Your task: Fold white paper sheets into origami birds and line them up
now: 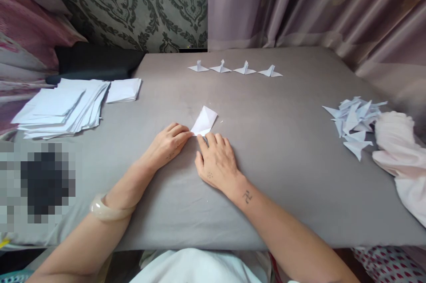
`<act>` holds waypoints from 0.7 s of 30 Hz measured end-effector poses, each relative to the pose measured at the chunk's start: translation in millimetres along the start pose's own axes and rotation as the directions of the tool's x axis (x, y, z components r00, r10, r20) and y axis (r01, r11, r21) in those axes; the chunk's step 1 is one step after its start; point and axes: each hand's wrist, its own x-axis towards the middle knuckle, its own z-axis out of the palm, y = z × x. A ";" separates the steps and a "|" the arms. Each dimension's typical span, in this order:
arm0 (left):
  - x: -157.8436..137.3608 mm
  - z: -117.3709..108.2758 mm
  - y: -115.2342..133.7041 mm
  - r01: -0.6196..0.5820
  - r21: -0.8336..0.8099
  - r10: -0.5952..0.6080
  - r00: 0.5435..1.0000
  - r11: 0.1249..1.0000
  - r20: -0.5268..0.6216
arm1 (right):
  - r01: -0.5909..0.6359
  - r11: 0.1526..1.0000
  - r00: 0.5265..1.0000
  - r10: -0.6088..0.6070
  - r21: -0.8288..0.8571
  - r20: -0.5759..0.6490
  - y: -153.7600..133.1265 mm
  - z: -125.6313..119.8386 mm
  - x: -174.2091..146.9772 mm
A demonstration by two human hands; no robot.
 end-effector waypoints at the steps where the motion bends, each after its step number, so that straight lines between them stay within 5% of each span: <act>1: 0.1 -0.2 0.3 -0.002 0.025 0.002 1.000 1.000 0.000 | -0.001 1.000 1.000 0.001 -0.003 0.000 -0.2 -0.1 0.2; 10: 3.7 -2.4 4.3 -0.034 0.228 0.019 0.998 0.973 0.064 | 0.003 1.000 1.000 -0.002 -0.026 0.013 -1.5 -2.3 2.0; 21: -2.3 -19.3 14.1 0.070 0.141 -0.106 0.959 0.988 0.262 | 0.020 0.998 0.999 -0.018 -0.061 0.033 -4.2 -4.8 5.0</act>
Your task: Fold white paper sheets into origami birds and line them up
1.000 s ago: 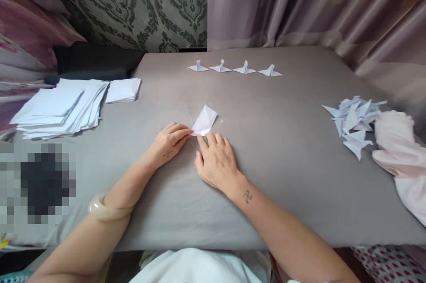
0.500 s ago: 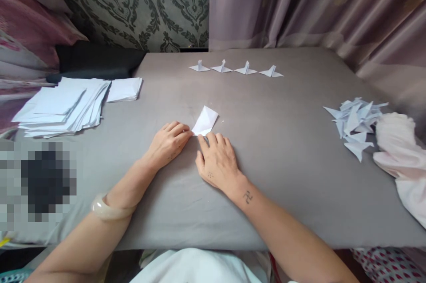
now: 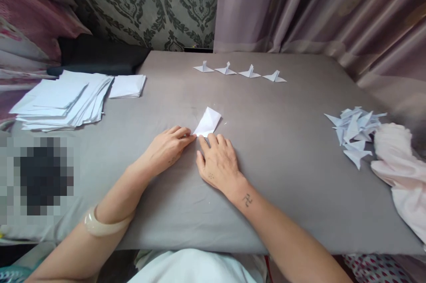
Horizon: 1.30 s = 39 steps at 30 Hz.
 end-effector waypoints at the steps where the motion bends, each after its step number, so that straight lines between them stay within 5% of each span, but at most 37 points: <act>1: -0.7 -0.6 -0.6 0.012 -0.015 -0.012 1.000 1.000 0.007 | 0.002 1.000 1.000 -0.002 -0.006 0.001 -0.4 0.0 0.4; 14: -3.7 -1.1 -11.2 0.200 -0.169 -0.211 0.976 0.965 -0.050 | 0.038 0.999 0.996 -0.035 -0.030 0.078 -3.7 -11.7 12.0; 21: 0.8 5.9 -8.6 0.081 -0.180 -0.097 0.992 0.980 -0.081 | 0.049 0.999 0.997 -0.049 0.007 0.062 2.8 -10.6 9.0; 30: 2.8 22.3 -14.0 0.191 -0.417 -0.286 0.941 0.889 -0.181 | 0.038 0.991 0.999 -0.036 0.128 -0.022 13.9 -4.3 2.0; 39: 6.0 23.6 -8.6 0.066 -0.464 -0.185 0.958 0.883 -0.217 | -0.044 0.923 0.984 0.105 0.383 -0.141 28.5 12.8 0.7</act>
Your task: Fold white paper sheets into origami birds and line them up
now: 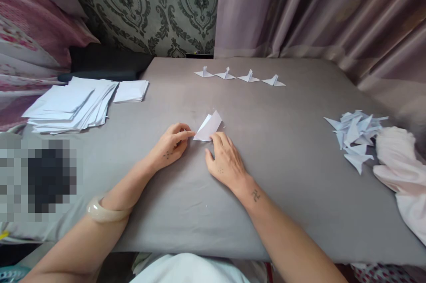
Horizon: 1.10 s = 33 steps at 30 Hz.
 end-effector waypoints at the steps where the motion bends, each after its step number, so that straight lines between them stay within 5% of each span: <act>1: 0.0 -0.4 2.0 -0.016 -0.011 0.016 1.000 1.000 0.003 | -0.013 1.000 1.000 0.013 0.025 -0.021 0.7 2.2 0.6; 11: 2.4 -3.0 15.9 -0.087 -0.173 0.112 0.983 0.981 0.142 | -0.102 0.994 0.984 0.097 -0.028 -0.147 5.0 10.9 11.3; 21: 3.1 -3.6 12.6 0.023 -0.171 -0.029 0.999 0.985 -0.031 | -0.231 0.968 0.963 0.213 -0.103 -0.164 -3.3 7.0 16.7; 27: 3.1 -3.6 9.4 -0.060 0.063 0.066 0.994 0.996 -0.091 | -0.254 0.962 0.951 0.267 0.101 -0.155 11.1 4.2 23.5; 33: -0.3 -8.8 16.2 -0.124 0.442 0.203 0.970 0.889 -0.136 | -0.284 0.828 0.956 0.280 0.484 0.083 22.6 -0.2 25.6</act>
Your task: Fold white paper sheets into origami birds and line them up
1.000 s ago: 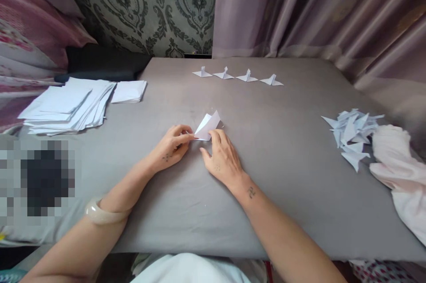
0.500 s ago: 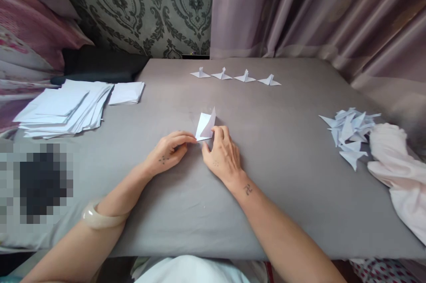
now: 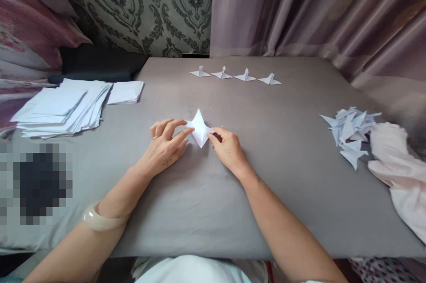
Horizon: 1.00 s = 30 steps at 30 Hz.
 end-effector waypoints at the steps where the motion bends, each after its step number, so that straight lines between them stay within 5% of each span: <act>1: -0.1 -1.0 0.4 -0.006 0.038 0.007 0.999 0.999 -0.035 | 0.002 1.000 1.000 -0.002 0.029 0.019 -0.2 -0.4 0.8; 4: 0.2 -2.3 1.3 -0.078 0.076 0.080 0.996 0.994 -0.028 | 0.032 0.994 0.998 -0.037 0.109 0.043 -1.2 1.5 3.9; 10: 3.9 -0.1 8.1 -0.189 0.015 0.182 0.964 0.982 0.193 | 0.012 0.975 1.000 -0.013 0.223 0.002 2.9 8.8 10.4; 14: 4.6 1.0 14.9 -0.198 -0.011 0.190 0.921 0.980 0.339 | 0.086 0.995 0.969 -0.094 -0.048 -0.227 -5.6 2.9 -0.6; 17: 4.2 1.2 18.0 -0.186 -0.001 0.172 0.903 0.982 0.393 | 0.209 0.932 0.966 -0.243 -0.295 -0.083 -16.9 -0.3 -19.4; 22: 4.6 2.7 21.4 -0.130 0.011 0.118 0.928 0.991 0.355 | 0.238 0.753 0.970 -0.210 -0.613 0.119 -24.1 5.1 -39.9; 30: 3.0 3.6 21.1 -0.112 -0.021 0.113 0.954 0.994 0.276 | 0.223 0.664 0.975 -0.165 -0.714 0.151 -23.9 3.8 -40.2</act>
